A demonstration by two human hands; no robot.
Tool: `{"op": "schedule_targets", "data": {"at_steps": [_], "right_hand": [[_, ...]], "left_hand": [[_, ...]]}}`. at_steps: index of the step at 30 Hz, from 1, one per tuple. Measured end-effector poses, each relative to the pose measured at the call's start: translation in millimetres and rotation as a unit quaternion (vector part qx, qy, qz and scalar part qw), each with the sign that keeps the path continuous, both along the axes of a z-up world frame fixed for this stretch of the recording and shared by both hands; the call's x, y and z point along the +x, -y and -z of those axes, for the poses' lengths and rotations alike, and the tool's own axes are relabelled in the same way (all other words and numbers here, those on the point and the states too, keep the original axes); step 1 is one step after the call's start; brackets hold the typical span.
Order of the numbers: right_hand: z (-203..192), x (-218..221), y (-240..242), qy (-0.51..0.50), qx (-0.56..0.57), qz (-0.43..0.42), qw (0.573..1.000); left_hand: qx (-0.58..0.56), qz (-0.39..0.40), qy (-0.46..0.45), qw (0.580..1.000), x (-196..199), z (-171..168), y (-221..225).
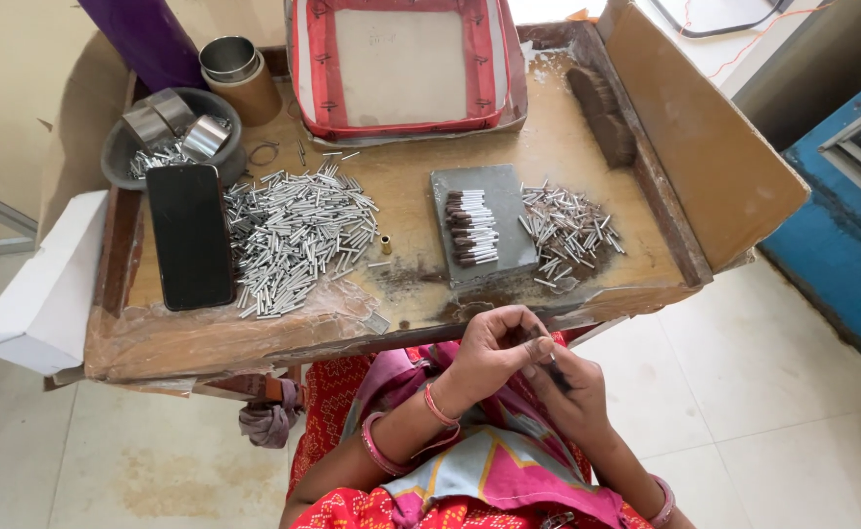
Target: The person is manually assembling small metal components on a workbench.
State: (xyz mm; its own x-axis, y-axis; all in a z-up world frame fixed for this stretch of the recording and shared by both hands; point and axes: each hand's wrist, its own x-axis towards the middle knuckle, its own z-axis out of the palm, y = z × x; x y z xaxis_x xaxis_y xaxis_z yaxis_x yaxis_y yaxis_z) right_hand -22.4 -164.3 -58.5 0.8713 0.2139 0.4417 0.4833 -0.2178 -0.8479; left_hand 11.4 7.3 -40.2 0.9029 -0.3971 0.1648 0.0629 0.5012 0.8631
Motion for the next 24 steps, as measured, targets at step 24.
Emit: {"op": "schedule_targets", "data": {"at_steps": [24], "right_hand": [[28,14,7,-0.018,0.015,-0.066,0.998]], "left_hand": [[0.06,-0.016,-0.022,0.998,-2,4,5]]}}
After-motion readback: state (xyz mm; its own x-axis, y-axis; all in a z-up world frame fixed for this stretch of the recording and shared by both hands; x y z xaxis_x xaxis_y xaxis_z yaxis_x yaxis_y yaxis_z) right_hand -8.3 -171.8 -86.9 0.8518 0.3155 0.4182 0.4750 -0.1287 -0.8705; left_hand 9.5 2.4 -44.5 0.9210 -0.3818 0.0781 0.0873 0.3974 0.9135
